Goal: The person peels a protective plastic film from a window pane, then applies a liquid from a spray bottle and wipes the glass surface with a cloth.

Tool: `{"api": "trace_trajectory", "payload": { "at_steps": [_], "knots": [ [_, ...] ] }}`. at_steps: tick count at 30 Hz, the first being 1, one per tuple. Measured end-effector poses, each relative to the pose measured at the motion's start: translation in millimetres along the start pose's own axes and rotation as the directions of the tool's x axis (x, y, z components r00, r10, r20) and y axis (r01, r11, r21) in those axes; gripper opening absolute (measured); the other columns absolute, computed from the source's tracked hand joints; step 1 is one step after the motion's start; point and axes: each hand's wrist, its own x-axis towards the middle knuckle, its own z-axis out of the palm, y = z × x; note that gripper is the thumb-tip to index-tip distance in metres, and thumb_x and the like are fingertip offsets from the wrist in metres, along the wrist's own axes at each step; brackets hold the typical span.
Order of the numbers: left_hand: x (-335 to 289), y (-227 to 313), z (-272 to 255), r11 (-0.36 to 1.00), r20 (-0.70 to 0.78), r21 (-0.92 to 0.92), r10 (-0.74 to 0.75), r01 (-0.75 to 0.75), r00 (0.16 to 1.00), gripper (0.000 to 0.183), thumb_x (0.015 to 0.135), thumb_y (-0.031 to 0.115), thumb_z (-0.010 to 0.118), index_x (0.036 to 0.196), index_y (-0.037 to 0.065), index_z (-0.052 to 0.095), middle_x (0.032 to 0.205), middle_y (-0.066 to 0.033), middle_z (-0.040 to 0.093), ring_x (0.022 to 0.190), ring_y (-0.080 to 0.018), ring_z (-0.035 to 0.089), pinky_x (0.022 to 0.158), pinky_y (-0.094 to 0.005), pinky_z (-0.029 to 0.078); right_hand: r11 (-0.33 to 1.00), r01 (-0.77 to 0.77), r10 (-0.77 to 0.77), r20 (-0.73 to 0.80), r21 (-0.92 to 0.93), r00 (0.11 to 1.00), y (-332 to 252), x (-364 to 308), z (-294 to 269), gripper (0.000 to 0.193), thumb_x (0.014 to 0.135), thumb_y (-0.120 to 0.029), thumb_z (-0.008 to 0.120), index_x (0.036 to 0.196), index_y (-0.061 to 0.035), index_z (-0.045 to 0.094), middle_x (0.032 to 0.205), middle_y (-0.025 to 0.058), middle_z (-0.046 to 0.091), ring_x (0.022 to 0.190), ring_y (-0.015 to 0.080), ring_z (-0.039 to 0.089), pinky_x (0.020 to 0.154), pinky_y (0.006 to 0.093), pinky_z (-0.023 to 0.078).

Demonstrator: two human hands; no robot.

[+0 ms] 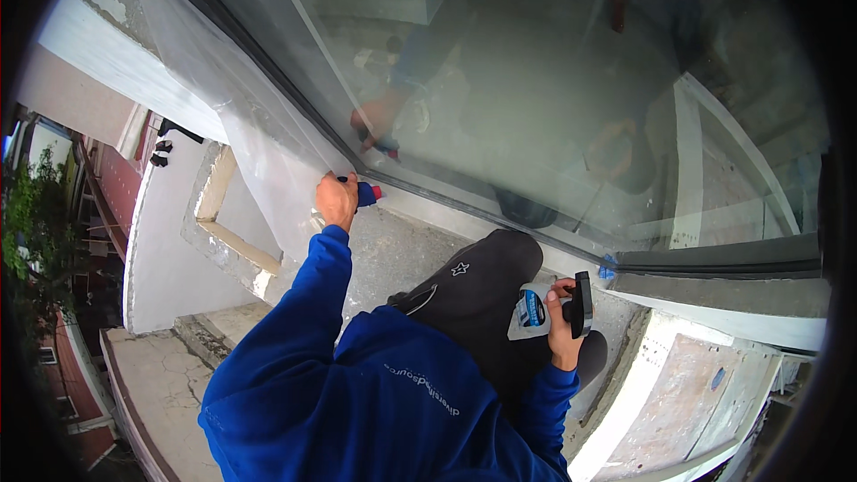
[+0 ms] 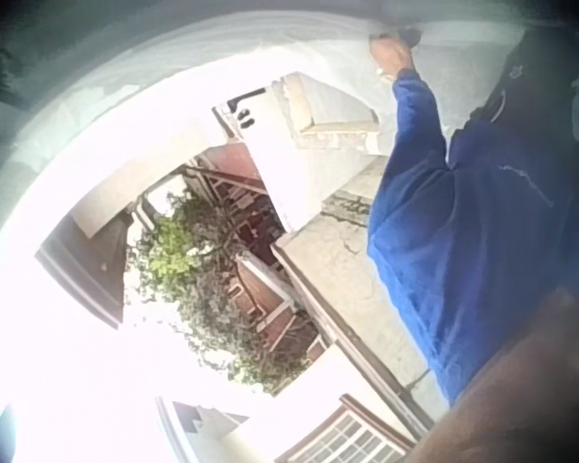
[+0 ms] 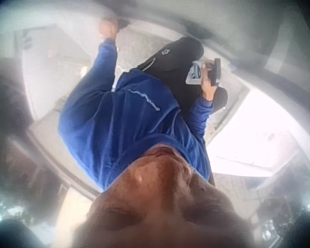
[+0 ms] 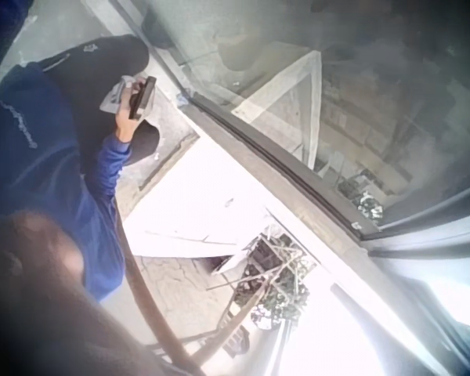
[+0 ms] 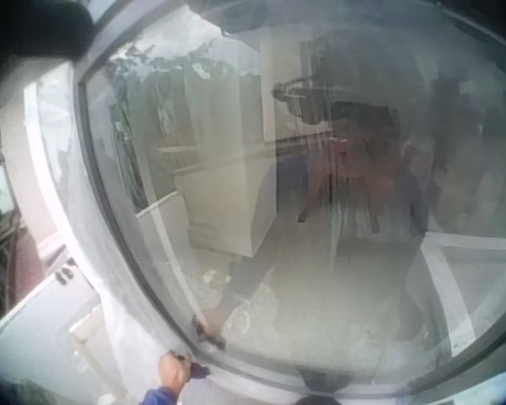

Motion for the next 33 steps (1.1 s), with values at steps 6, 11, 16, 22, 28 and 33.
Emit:
{"api": "trace_trajectory", "payload": {
  "at_steps": [6,11,16,22,28,33],
  "knots": [
    [18.8,-18.5,32.5,0.997,-0.037,-0.029,0.071,-0.072,0.997,0.034,0.088,0.029,0.068,0.090,-0.004,0.072,0.088,-0.0278,0.072,0.087,-0.0474,0.070,0.081,-0.0529,0.055,0.998,0.056,-0.055,-0.055,0.008,0.997,10.1,-4.7,-0.6,0.025,0.088,-0.012,0.077,0.106,0.0004,0.066,0.087,0.0082,0.066,0.081,0.0159,0.063,0.075,0.0301,0.050],
    [0.7,-30.4,9.1,0.992,-0.042,0.008,0.122,-0.122,0.992,0.031,0.090,0.026,0.065,0.089,-0.005,0.070,0.087,-0.0297,0.071,0.085,-0.0489,0.069,0.079,-0.0545,0.054,1.000,0.008,-0.007,-0.056,0.016,0.998,8.2,-3.3,-0.4,0.025,0.088,-0.013,0.077,0.106,0.0005,0.066,0.088,0.0090,0.067,0.080,0.0155,0.063,0.075,0.0304,0.050],
    [7.1,-34.5,14.4,0.992,0.012,0.051,0.113,-0.113,0.994,0.036,0.090,0.030,0.066,0.089,-0.006,0.070,0.084,-0.0300,0.070,0.084,-0.0501,0.069,0.079,-0.0549,0.054,0.999,0.044,-0.045,-0.071,-0.012,0.996,12.1,-3.6,-0.1,0.023,0.088,-0.012,0.076,0.105,0.0001,0.066,0.086,0.0084,0.067,0.076,0.0133,0.061,0.070,0.0292,0.049],
    [2.1,-1.7,20.7,0.994,-0.042,-0.093,0.050,-0.054,0.998,0.041,0.089,0.035,0.067,0.094,-0.006,0.072,0.088,-0.0297,0.071,0.087,-0.0481,0.070,0.081,-0.0535,0.055,0.997,0.031,-0.033,-0.024,-0.071,0.999,1.2,-9.0,6.1,0.022,0.087,-0.010,0.075,0.105,-0.0007,0.065,0.083,0.0067,0.065,0.072,0.0117,0.059,0.067,0.0270,0.047],
    [18.4,-3.2,40.3,0.992,-0.205,-0.120,0.022,-0.047,0.978,0.036,0.089,0.032,0.067,0.088,-0.004,0.071,0.083,-0.0282,0.071,0.083,-0.0487,0.068,0.078,-0.0547,0.053,0.994,0.055,-0.056,-0.014,-0.099,0.998,-1.2,-7.2,6.5,0.022,0.087,-0.010,0.075,0.104,-0.0014,0.066,0.081,0.0055,0.064,0.071,0.0113,0.058,0.065,0.0266,0.046],
    [13.4,1.9,39.0,0.986,-0.223,-0.156,0.023,-0.059,0.975,0.032,0.090,0.029,0.066,0.085,-0.003,0.070,0.081,-0.0278,0.070,0.082,-0.0489,0.068,0.076,-0.0551,0.052,0.987,0.097,-0.101,-0.018,-0.129,0.995,3.0,-6.1,5.0,0.022,0.087,-0.012,0.076,0.104,-0.0010,0.065,0.081,0.0058,0.063,0.070,0.0114,0.058,0.065,0.0266,0.046]
  ]
}}
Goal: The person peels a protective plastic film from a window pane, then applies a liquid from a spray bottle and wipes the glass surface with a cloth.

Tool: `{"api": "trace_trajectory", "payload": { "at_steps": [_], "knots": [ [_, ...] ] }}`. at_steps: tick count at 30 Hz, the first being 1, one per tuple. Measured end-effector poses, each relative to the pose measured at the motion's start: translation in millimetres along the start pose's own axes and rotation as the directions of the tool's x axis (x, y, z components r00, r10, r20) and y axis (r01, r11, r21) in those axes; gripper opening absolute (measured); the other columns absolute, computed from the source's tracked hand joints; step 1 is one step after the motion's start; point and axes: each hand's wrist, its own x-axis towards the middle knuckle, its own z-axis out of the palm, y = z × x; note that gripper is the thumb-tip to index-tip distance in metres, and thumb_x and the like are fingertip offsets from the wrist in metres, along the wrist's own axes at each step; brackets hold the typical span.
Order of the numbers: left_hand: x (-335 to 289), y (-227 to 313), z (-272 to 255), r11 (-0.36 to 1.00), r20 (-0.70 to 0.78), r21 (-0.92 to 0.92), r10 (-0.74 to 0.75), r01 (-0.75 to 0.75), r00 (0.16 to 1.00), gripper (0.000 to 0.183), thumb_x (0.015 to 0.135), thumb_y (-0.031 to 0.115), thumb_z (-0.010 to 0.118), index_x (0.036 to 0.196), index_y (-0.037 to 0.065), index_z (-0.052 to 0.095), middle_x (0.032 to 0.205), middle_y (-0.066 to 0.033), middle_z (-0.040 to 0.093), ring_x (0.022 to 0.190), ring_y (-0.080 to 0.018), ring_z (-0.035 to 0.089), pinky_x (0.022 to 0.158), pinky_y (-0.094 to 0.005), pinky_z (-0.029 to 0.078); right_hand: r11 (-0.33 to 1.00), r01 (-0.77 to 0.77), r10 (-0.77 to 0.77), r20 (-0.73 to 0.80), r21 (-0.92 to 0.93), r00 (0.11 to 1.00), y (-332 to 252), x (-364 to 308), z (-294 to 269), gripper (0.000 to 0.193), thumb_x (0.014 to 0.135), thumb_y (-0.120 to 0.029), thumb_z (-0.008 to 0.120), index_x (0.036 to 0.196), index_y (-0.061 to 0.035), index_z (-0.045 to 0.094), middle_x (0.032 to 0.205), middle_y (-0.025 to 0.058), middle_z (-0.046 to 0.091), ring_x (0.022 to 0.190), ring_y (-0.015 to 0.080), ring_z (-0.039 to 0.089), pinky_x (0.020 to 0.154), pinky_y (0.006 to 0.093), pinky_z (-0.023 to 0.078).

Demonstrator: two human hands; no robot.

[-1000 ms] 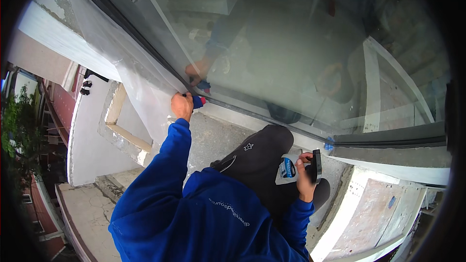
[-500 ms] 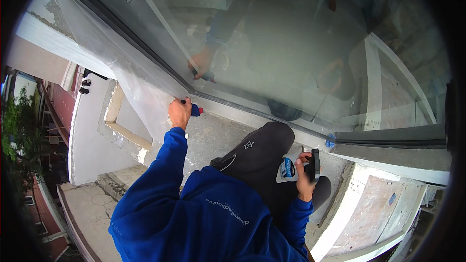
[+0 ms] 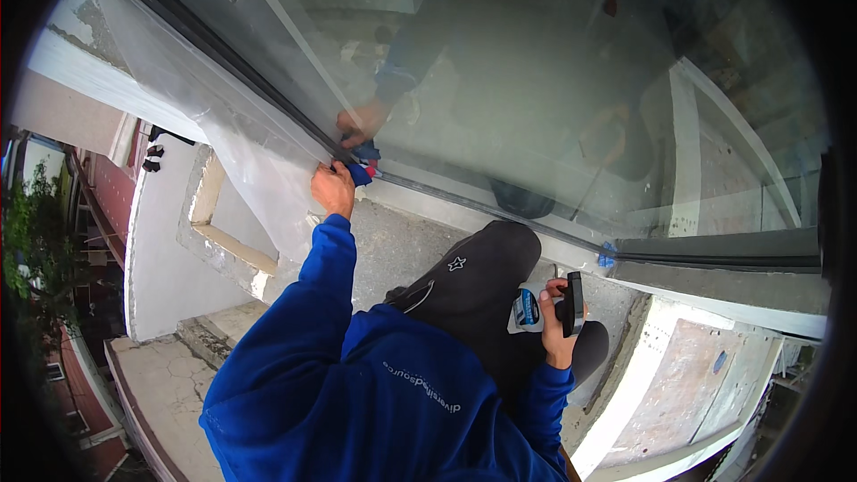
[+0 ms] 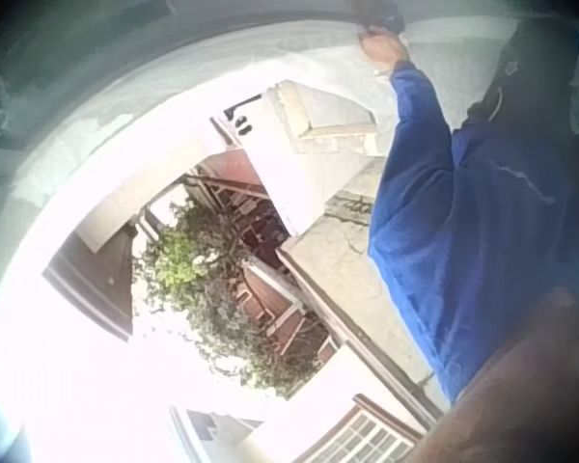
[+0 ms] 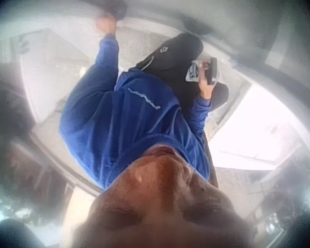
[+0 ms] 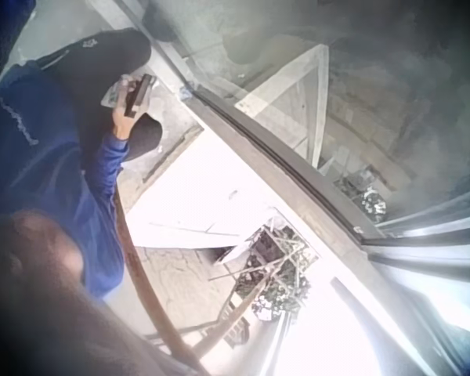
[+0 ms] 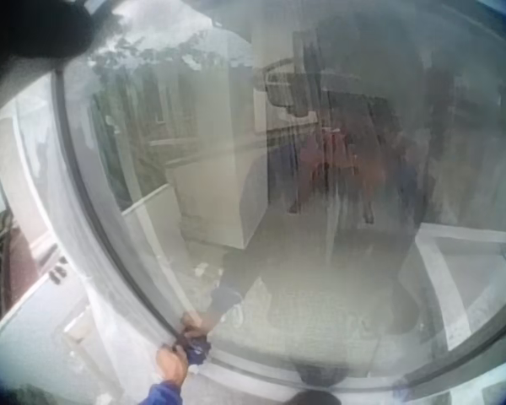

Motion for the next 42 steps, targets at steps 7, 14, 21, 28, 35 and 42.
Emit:
{"api": "trace_trajectory", "payload": {
  "at_steps": [7,14,21,28,35,42],
  "knots": [
    [-0.5,14.6,10.9,0.965,-0.102,-0.113,-0.247,0.235,0.964,0.024,0.086,0.023,0.067,0.089,0.000,0.074,0.084,-0.0252,0.072,0.083,-0.0470,0.069,0.078,-0.0537,0.054,0.987,-0.114,0.116,-0.013,0.110,0.993,3.3,-6.7,0.5,0.023,0.088,-0.014,0.076,0.104,-0.0002,0.066,0.082,0.0064,0.064,0.070,0.0116,0.060,0.064,0.0262,0.047],
    [3.1,19.4,13.4,0.916,-0.083,-0.250,-0.344,0.314,0.935,0.026,0.085,0.025,0.069,0.091,0.000,0.075,0.086,-0.0243,0.074,0.085,-0.0442,0.071,0.078,-0.0518,0.055,0.990,-0.107,0.110,-0.027,0.096,0.994,4.6,-7.4,-1.5,0.022,0.088,-0.012,0.075,0.105,-0.0004,0.066,0.082,0.0064,0.064,0.070,0.0117,0.060,0.065,0.0268,0.048],
    [6.1,7.9,23.3,0.872,-0.072,-0.241,-0.453,0.425,0.889,0.032,0.087,0.027,0.071,0.096,-0.004,0.074,0.088,-0.0257,0.074,0.090,-0.0435,0.072,0.082,-0.0475,0.056,0.997,0.006,-0.001,-0.066,0.080,0.998,13.9,-11.4,-3.5,0.021,0.088,-0.011,0.075,0.104,-0.0005,0.066,0.082,0.0063,0.064,0.072,0.0125,0.061,0.065,0.0269,0.048],
    [-35.7,34.7,-87.0,0.997,0.100,-0.052,-0.050,0.056,0.994,0.046,0.085,0.041,0.075,0.109,0.003,0.073,0.083,-0.0244,0.074,0.081,-0.0404,0.073,0.074,-0.0451,0.054,0.987,-0.102,0.106,-0.022,0.127,0.994,2.2,-7.4,-8.3,0.022,0.089,-0.012,0.075,0.106,-0.0009,0.065,0.084,0.0083,0.066,0.076,0.0134,0.062,0.068,0.0280,0.049],
    [21.9,33.8,-69.9,0.981,-0.029,-0.192,0.006,-0.011,1.000,0.049,0.095,0.048,0.070,0.116,0.004,0.070,0.079,-0.0187,0.074,0.070,-0.0336,0.070,0.068,-0.0412,0.053,0.973,-0.155,0.162,-0.027,0.173,0.986,20.3,-11.8,-11.8,0.023,0.088,-0.011,0.075,0.106,-0.0001,0.065,0.088,0.0083,0.067,0.079,0.0149,0.063,0.071,0.0285,0.050],
    [30.1,7.5,-59.4,0.937,-0.069,-0.313,0.138,-0.153,0.988,0.029,0.097,0.034,0.070,0.098,0.005,0.074,0.078,-0.0195,0.072,0.064,-0.0319,0.068,0.063,-0.0383,0.051,0.967,-0.151,0.168,-0.071,0.205,0.983,24.3,-15.3,-9.4,0.021,0.088,-0.010,0.074,0.105,0.0003,0.066,0.089,0.0088,0.067,0.081,0.0151,0.064,0.072,0.0288,0.050]
  ]
}}
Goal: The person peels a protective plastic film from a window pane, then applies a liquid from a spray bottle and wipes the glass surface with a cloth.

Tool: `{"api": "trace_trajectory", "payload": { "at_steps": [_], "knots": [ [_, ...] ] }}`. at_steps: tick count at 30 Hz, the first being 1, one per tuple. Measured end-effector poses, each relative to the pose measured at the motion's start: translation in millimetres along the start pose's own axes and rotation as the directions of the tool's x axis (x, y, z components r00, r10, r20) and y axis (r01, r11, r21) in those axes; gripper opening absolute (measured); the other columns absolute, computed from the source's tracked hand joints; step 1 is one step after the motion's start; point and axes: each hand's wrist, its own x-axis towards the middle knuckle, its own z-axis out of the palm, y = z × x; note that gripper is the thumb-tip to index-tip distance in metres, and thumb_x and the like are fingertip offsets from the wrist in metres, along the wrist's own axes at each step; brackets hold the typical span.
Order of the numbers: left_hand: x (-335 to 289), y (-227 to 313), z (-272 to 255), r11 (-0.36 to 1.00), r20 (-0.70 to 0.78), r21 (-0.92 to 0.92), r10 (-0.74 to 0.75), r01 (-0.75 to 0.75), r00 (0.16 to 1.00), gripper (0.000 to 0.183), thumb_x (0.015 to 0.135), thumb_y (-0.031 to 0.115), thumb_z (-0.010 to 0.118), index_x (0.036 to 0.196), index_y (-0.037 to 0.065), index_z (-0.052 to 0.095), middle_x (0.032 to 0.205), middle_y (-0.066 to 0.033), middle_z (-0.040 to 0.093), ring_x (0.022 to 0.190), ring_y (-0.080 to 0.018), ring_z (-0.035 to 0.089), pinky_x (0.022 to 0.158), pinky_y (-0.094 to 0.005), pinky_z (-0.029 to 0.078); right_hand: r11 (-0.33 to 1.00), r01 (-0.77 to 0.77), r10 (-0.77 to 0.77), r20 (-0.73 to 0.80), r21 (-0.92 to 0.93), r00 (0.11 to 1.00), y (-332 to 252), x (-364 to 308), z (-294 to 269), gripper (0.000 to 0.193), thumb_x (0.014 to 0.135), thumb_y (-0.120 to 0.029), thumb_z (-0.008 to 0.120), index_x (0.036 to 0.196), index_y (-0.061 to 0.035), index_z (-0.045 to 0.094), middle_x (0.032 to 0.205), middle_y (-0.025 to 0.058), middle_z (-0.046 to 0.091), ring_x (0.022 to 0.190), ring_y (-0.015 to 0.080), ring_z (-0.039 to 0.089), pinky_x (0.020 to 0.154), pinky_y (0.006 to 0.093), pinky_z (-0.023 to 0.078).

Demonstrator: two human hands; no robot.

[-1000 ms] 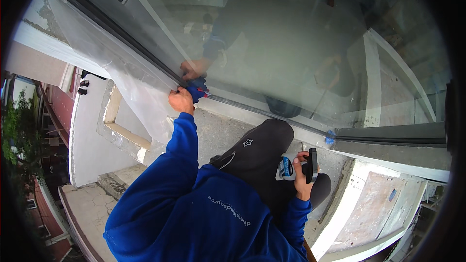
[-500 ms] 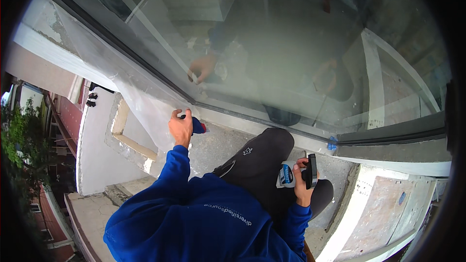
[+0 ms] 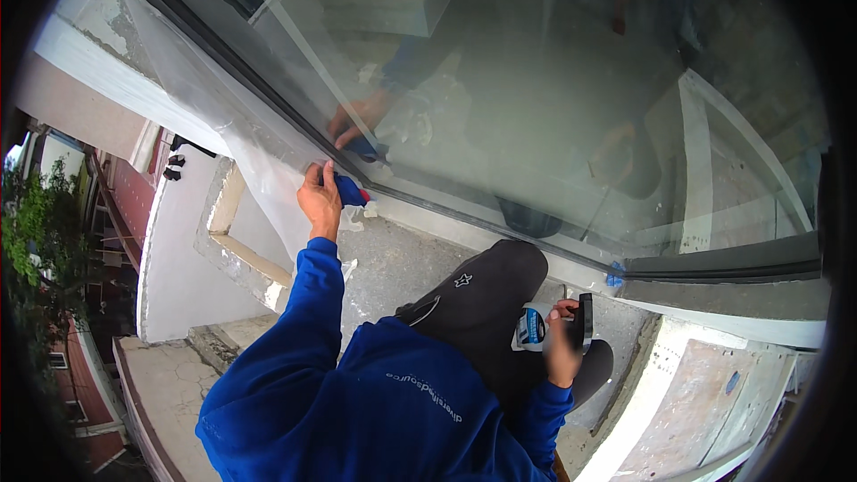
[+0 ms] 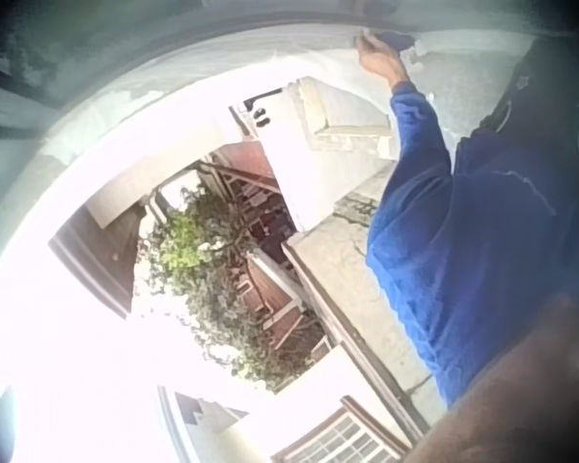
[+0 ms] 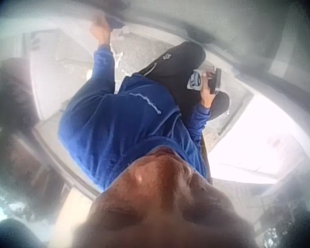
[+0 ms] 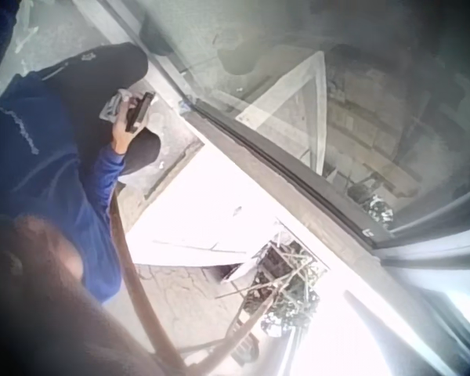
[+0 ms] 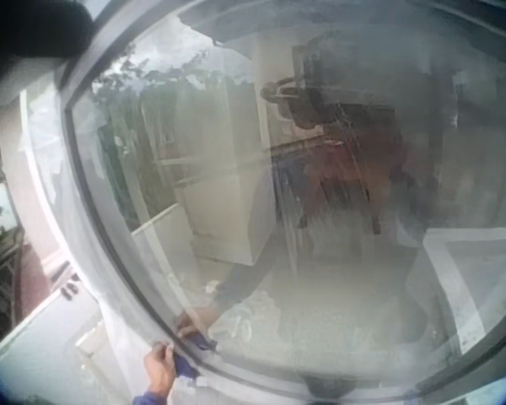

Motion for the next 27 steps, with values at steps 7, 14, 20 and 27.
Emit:
{"api": "trace_trajectory", "payload": {
  "at_steps": [7,14,20,27],
  "knots": [
    [7.9,19.3,1.3,0.993,-0.028,0.115,-0.008,0.011,1.000,0.030,0.097,0.032,0.067,0.086,0.004,0.071,0.073,-0.0210,0.069,0.065,-0.0379,0.068,0.061,-0.0422,0.051,0.999,0.021,-0.021,-0.001,-0.034,1.000,1.3,6.1,4.4,0.020,0.089,-0.009,0.073,0.105,0.0003,0.066,0.088,0.0088,0.068,0.081,0.0153,0.064,0.074,0.0299,0.050],
    [2.7,31.9,-6.7,0.973,-0.026,0.229,0.021,-0.015,0.999,0.021,0.091,0.023,0.066,0.086,0.003,0.066,0.070,-0.0228,0.068,0.070,-0.0450,0.068,0.066,-0.0515,0.053,1.000,-0.004,0.004,-0.019,0.021,1.000,-1.7,3.4,3.6,0.021,0.090,-0.010,0.074,0.106,0.0004,0.066,0.087,0.0081,0.066,0.081,0.0153,0.063,0.073,0.0296,0.051],
    [-2.7,60.0,-65.2,0.955,0.274,0.291,-0.136,0.053,0.952,0.038,0.085,0.034,0.076,0.097,-0.002,0.073,0.076,-0.0262,0.071,0.076,-0.0427,0.072,0.075,-0.0478,0.057,1.000,0.025,-0.025,-0.032,-0.002,0.999,21.8,0.3,-7.3,0.025,0.090,-0.010,0.074,0.110,0.0007,0.063,0.091,0.0089,0.066,0.081,0.0170,0.064,0.073,0.0304,0.052],
    [77.2,229.8,-172.5,0.978,-0.234,-0.042,0.187,-0.202,0.954,0.027,0.094,0.026,0.074,0.105,0.002,0.072,0.054,-0.0019,0.054,0.051,-0.0056,0.045,0.047,-0.0261,0.032,0.999,-0.022,0.023,0.036,-0.036,0.999,9.9,4.9,-3.7,0.028,0.093,-0.012,0.070,0.117,-0.0021,0.058,0.087,0.0059,0.061,0.077,0.0151,0.062,0.074,0.0297,0.049]
  ]
}}
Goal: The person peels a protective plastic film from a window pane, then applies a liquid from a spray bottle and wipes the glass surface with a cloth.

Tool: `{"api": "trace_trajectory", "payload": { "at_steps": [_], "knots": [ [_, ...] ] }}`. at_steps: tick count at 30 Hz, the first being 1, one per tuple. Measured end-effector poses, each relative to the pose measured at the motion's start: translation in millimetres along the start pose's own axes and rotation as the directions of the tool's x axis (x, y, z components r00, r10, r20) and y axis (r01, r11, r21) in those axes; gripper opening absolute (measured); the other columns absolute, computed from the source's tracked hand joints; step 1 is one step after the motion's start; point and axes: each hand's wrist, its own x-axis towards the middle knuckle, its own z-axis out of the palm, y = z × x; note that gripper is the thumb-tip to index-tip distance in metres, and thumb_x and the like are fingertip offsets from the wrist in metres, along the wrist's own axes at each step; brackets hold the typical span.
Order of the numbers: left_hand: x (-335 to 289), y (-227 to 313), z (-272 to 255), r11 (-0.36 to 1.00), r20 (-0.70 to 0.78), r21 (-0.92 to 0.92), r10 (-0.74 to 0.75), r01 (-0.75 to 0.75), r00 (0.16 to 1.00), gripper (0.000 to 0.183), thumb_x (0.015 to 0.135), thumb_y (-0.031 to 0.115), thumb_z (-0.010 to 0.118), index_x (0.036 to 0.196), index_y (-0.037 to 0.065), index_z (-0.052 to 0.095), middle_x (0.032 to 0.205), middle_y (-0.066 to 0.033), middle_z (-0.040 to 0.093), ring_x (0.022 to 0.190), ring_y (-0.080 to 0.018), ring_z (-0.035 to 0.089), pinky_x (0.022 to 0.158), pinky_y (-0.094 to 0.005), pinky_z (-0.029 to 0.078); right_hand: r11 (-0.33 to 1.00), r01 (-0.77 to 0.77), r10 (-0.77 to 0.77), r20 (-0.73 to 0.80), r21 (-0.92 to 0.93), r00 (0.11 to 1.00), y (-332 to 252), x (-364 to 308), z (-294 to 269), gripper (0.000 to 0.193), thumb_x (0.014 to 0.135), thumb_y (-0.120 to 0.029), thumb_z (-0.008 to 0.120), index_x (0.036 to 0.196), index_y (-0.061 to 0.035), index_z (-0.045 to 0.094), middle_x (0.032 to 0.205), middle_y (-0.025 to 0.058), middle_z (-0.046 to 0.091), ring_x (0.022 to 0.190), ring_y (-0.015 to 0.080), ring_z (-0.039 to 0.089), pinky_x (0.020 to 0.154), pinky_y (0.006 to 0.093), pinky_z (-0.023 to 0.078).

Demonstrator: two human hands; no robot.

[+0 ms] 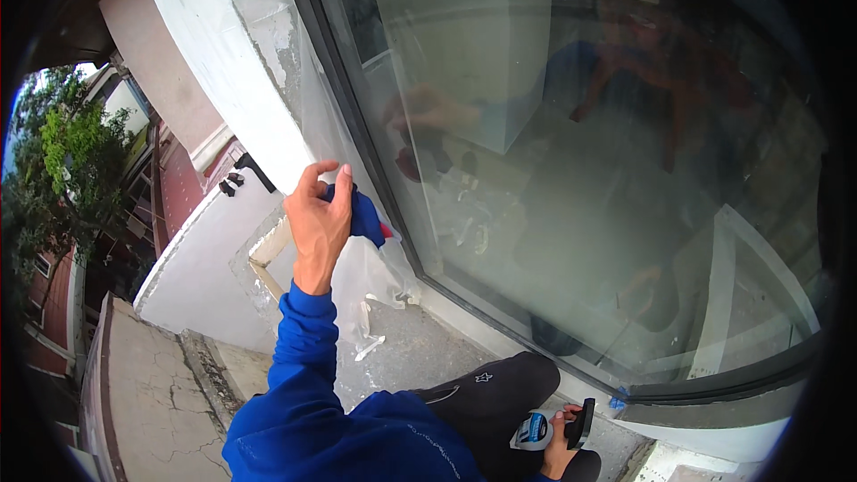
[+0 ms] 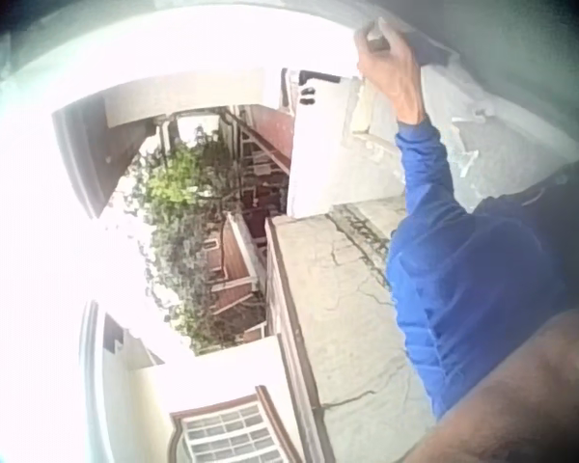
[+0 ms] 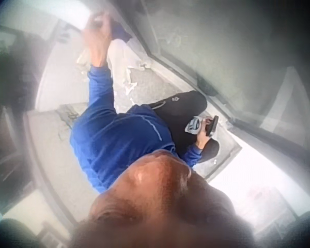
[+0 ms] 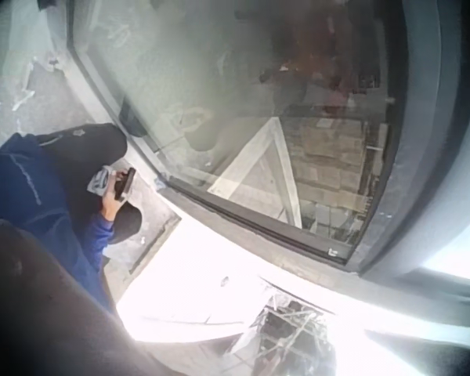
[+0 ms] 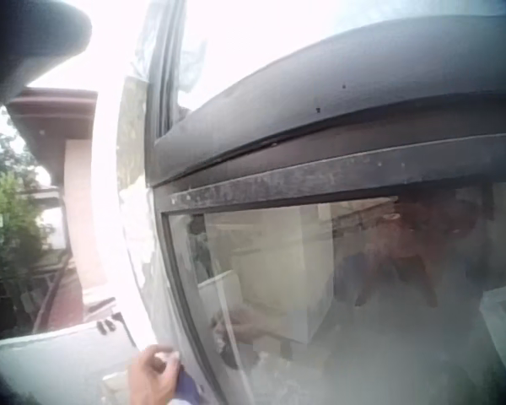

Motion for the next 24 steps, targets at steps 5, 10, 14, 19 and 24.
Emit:
{"api": "trace_trajectory", "payload": {
  "at_steps": [5,10,14,19,24],
  "knots": [
    [96.0,73.3,-14.9,0.980,-0.211,-0.030,0.185,-0.195,0.960,0.031,0.096,0.025,0.071,0.116,0.003,0.067,0.056,-0.0086,0.061,0.050,-0.0142,0.057,0.052,-0.0320,0.044,0.998,0.000,0.001,-0.010,0.068,1.000,12.9,4.4,-1.9,0.027,0.092,-0.011,0.071,0.115,-0.0015,0.060,0.085,0.0065,0.061,0.077,0.0153,0.062,0.072,0.0300,0.048],
    [143.0,107.2,-32.9,0.943,-0.344,0.133,0.332,-0.304,0.878,0.038,0.095,0.029,0.070,0.120,0.001,0.066,0.062,-0.0141,0.066,0.058,-0.0264,0.067,0.061,-0.0379,0.052,0.999,0.043,-0.043,0.016,0.017,0.999,0.0,-4.5,-3.6,0.026,0.098,-0.013,0.071,0.120,-0.0007,0.066,0.094,0.0034,0.066,0.087,0.0131,0.062,0.080,0.0309,0.051],
    [177.5,127.4,-45.0,0.928,-0.341,0.201,0.366,-0.314,0.866,0.043,0.097,0.034,0.066,0.120,-0.002,0.064,0.080,-0.0250,0.072,0.078,-0.0399,0.073,0.076,-0.0423,0.056,0.999,0.034,-0.034,0.010,0.030,0.999,1.9,-3.3,-5.5,0.025,0.098,-0.013,0.071,0.119,-0.0004,0.066,0.093,0.0032,0.066,0.085,0.0128,0.061,0.079,0.0306,0.051],
    [205.9,134.6,-49.6,0.862,-0.133,0.379,0.412,-0.338,0.901,0.040,0.101,0.033,0.057,0.111,-0.004,0.069,0.096,-0.0292,0.072,0.094,-0.0449,0.071,0.085,-0.0454,0.055,0.999,0.047,-0.047,0.017,0.007,0.999,-4.0,-2.7,-3.7,0.025,0.097,-0.014,0.072,0.117,-0.0001,0.066,0.092,0.0024,0.065,0.084,0.0128,0.060,0.077,0.0309,0.051],
    [199.1,132.2,-48.3,0.771,-0.185,0.529,0.513,-0.355,0.839,0.031,0.099,0.024,0.051,0.097,-0.002,0.069,0.095,-0.0308,0.070,0.093,-0.0506,0.068,0.084,-0.0533,0.054,1.000,0.015,-0.015,-0.007,0.006,1.000,-2.5,-1.7,-3.8,0.025,0.096,-0.016,0.074,0.113,0.0005,0.067,0.093,0.0023,0.065,0.085,0.0132,0.059,0.078,0.0317,0.051]
  ]
}}
